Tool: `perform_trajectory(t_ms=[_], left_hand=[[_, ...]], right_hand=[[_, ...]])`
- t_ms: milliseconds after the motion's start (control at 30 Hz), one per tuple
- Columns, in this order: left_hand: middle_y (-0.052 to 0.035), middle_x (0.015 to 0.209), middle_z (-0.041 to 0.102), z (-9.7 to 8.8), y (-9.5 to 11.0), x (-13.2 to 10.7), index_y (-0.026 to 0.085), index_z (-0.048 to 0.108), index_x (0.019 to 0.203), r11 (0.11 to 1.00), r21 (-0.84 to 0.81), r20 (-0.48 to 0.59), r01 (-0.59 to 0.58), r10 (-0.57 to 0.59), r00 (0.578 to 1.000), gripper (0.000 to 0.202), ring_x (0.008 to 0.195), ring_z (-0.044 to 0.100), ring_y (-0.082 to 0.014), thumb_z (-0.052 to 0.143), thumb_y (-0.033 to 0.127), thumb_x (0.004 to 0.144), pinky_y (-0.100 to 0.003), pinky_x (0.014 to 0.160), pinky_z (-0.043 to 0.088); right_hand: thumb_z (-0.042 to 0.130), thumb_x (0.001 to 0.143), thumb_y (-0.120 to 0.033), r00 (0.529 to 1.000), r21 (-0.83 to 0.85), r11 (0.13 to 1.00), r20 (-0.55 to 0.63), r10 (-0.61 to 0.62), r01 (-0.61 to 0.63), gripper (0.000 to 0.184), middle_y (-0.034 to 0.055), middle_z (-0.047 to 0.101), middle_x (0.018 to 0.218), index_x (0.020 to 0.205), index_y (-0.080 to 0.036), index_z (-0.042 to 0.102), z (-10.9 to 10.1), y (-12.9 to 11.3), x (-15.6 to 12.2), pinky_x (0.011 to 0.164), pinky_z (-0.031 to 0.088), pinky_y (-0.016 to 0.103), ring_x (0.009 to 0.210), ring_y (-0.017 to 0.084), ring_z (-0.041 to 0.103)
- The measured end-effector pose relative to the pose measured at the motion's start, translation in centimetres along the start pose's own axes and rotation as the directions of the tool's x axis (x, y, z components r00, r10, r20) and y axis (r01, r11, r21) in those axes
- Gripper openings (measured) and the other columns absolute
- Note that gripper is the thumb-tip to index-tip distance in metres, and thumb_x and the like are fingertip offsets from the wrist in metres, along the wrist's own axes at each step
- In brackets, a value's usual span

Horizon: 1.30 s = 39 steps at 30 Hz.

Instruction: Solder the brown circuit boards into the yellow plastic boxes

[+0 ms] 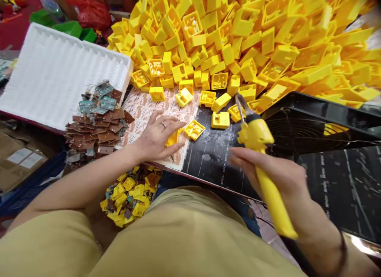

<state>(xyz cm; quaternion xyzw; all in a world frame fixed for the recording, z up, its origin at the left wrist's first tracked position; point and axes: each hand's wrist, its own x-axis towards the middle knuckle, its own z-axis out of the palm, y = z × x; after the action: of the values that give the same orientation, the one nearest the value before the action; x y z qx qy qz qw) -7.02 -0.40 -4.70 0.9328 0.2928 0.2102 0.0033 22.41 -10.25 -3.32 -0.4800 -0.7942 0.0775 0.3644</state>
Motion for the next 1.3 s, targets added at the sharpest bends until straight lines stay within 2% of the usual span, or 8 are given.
perform_trajectory(t_ms=[133, 267, 467, 600, 800, 1033, 1167, 1300], left_hand=[[-0.0098, 0.123, 0.070, 1.3, 3.3, -1.5, 0.018, 0.057, 0.128, 0.995, 0.035, 0.074, -0.096, 0.093, 0.993, 0.045, 0.125, 0.057, -0.0249, 0.047, 0.049, 0.097, -0.047, 0.114, 0.032], [-0.0165, 0.135, 0.064, 0.7, 4.6, -2.1, 0.012, 0.055, 0.135, 0.999, 0.027, 0.156, 0.044, -0.048, 0.987, 0.065, 0.124, 0.055, -0.0318, 0.044, 0.062, 0.095, -0.051, 0.105, 0.036], [-0.0117, 0.133, 0.065, -2.0, 3.8, -3.0, 0.010, 0.051, 0.140, 0.998, 0.052, 0.242, 0.023, -0.035, 0.970, 0.055, 0.120, 0.057, -0.0277, 0.057, 0.035, 0.092, -0.040, 0.092, 0.046], [-0.0129, 0.106, 0.074, -1.2, 4.7, -2.2, 0.011, 0.058, 0.134, 0.957, 0.286, 0.214, 0.058, -0.123, 0.969, 0.050, 0.097, 0.065, -0.0288, 0.057, 0.040, 0.093, -0.040, 0.075, 0.044], [-0.0120, 0.089, 0.073, 0.7, 6.8, 0.6, 0.016, 0.059, 0.136, 0.946, 0.313, 0.152, 0.080, -0.133, 0.979, 0.066, 0.093, 0.064, -0.0291, 0.038, 0.065, 0.096, -0.040, 0.074, 0.040], [-0.0149, 0.141, 0.059, -1.4, 1.0, 1.4, 0.019, 0.051, 0.143, 0.927, 0.240, 0.308, 0.287, -0.353, 0.884, 0.067, 0.122, 0.054, -0.0344, 0.052, 0.059, 0.090, -0.049, 0.098, 0.041], [-0.0102, 0.135, 0.065, -1.9, -0.1, 0.8, 0.020, 0.060, 0.132, 0.981, 0.081, 0.449, 0.176, -0.194, 0.872, 0.046, 0.108, 0.064, -0.0280, 0.051, 0.035, 0.090, -0.047, 0.099, 0.041], [-0.0067, 0.150, 0.053, -2.9, 0.4, 0.6, 0.023, 0.038, 0.151, 0.967, -0.254, 0.512, 0.033, 0.105, 0.852, 0.066, 0.135, 0.051, -0.0235, 0.040, 0.013, 0.086, -0.042, 0.111, 0.036]], right_hand=[[0.060, 0.095, -0.034, 0.990, -0.040, 0.991, 0.065, -0.123, 0.126, 0.025, 0.0079, 0.071, 0.100, 0.116, -0.019, 0.059, 4.5, 1.0, 4.2, 0.076, 0.056, 0.032, 0.091, 0.022, 0.070], [0.059, 0.095, -0.035, 0.958, -0.062, 0.979, 0.223, -0.178, 0.197, 0.026, 0.0111, 0.069, 0.097, 0.114, -0.018, 0.061, 7.5, 2.5, 6.9, 0.082, 0.052, 0.042, 0.090, 0.028, 0.066], [0.055, 0.096, -0.029, 0.913, 0.060, 0.968, 0.323, -0.248, 0.242, 0.037, 0.0091, 0.065, 0.117, 0.132, -0.022, 0.048, 2.8, 1.6, 4.1, 0.089, 0.054, 0.036, 0.105, 0.023, 0.065], [0.050, 0.098, -0.024, 0.883, 0.084, 0.978, 0.420, -0.207, 0.189, 0.036, 0.0064, 0.065, 0.115, 0.134, -0.024, 0.046, -0.3, 1.0, 0.1, 0.079, 0.057, 0.027, 0.098, 0.017, 0.067], [0.069, 0.083, -0.058, 0.995, -0.244, 0.966, 0.080, -0.065, 0.083, 0.057, 0.0129, 0.067, 0.097, 0.120, -0.017, 0.054, 2.0, 0.1, -2.3, 0.078, 0.053, 0.047, 0.088, 0.032, 0.064], [0.064, 0.092, -0.026, 0.987, -0.063, 0.992, 0.127, -0.101, 0.110, 0.038, 0.0062, 0.068, 0.104, 0.127, -0.022, 0.048, 3.3, 0.7, -2.3, 0.075, 0.057, 0.030, 0.093, 0.021, 0.070], [0.065, 0.092, -0.025, 0.988, -0.041, 0.996, 0.136, -0.073, 0.080, 0.043, 0.0081, 0.068, 0.112, 0.131, -0.024, 0.046, 2.9, 1.2, -1.7, 0.082, 0.059, 0.035, 0.102, 0.023, 0.069], [0.071, 0.088, -0.031, 0.986, -0.034, 0.995, 0.143, -0.087, 0.093, 0.052, 0.0104, 0.065, 0.123, 0.133, -0.024, 0.046, 3.5, 1.1, -0.4, 0.101, 0.054, 0.045, 0.113, 0.026, 0.065]])
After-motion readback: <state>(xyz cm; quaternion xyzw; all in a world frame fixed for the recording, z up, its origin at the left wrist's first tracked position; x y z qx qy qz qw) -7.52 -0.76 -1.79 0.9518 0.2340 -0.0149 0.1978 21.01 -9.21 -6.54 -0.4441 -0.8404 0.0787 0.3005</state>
